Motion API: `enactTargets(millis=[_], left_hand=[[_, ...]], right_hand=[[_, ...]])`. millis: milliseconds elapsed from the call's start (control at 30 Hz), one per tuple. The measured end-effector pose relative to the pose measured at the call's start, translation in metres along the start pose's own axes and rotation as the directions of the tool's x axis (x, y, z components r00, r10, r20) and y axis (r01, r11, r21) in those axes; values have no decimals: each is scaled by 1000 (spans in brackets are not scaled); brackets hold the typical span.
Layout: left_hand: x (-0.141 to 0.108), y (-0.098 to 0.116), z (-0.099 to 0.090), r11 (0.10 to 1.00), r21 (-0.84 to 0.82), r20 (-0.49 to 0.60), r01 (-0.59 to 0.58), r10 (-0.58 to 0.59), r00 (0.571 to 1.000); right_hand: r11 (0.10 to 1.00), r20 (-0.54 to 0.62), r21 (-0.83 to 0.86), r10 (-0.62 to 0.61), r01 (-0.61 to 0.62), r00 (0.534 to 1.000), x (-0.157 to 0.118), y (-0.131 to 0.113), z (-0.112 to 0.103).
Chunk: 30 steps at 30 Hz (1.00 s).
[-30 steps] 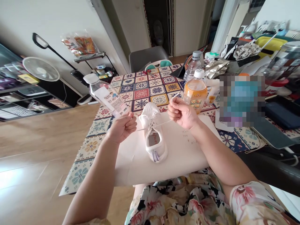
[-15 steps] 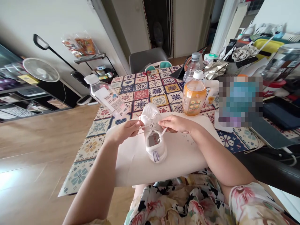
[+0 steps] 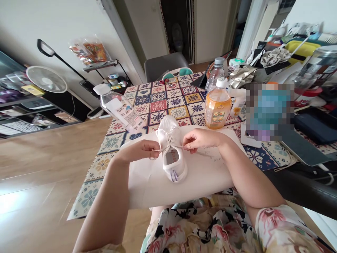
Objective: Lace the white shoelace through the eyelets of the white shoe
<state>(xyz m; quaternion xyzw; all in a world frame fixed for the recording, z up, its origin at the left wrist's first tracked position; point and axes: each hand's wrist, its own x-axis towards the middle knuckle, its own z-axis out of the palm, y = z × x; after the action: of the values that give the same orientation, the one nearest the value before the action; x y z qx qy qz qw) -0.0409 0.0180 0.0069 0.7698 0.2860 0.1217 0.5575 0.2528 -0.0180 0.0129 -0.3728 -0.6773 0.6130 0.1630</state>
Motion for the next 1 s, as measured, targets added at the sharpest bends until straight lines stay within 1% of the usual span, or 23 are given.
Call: enactTargets(millis=[67,133,200,233,300,400,500,567,633,700,733,800,900,1000], left_hand=[[-2,0,-3,995,-31,-11,-92,92,996],[-3,0,-4,978,-44,-72,-202,198,978],[-2,-1,-2,959,-50,-153,-280,269,951],[-1,-2,1,950,-64,-192,-305,288,938],[3,-3,9,930,-126,-254,-346,307,917],[12,-4,25,884,-262,-320,-387,298,899],[20,-5,37,851,-350,-410,-392,237,881],[25,-4,43,830,-376,-473,-412,210,856],[29,-2,46,817,-366,-523,-446,216,825],[32,0,49,817,-347,-547,-462,224,806],[33,1,51,818,-350,-551,-456,215,806],[34,3,53,811,-394,-547,-432,171,819],[35,4,55,778,-475,-552,-410,99,828],[35,5,57,772,-504,-549,-388,60,834]], right_hand=[[998,16,26,-60,60,998,-2,-1,-2],[979,-23,84,-183,184,983,0,0,-2],[925,-117,181,-318,335,941,5,3,2],[887,-171,237,-364,396,916,9,5,5],[815,-251,351,-393,462,885,17,9,14],[747,-291,475,-366,466,884,30,14,28],[720,-343,520,-316,459,884,38,15,39],[738,-391,486,-294,468,872,41,15,44],[772,-446,412,-291,483,846,42,14,47],[805,-499,337,-287,488,818,41,12,50],[818,-519,312,-280,484,807,41,11,51],[837,-537,282,-267,468,800,39,10,53],[858,-526,245,-273,451,806,37,9,55],[870,-505,219,-286,441,814,35,8,55]])
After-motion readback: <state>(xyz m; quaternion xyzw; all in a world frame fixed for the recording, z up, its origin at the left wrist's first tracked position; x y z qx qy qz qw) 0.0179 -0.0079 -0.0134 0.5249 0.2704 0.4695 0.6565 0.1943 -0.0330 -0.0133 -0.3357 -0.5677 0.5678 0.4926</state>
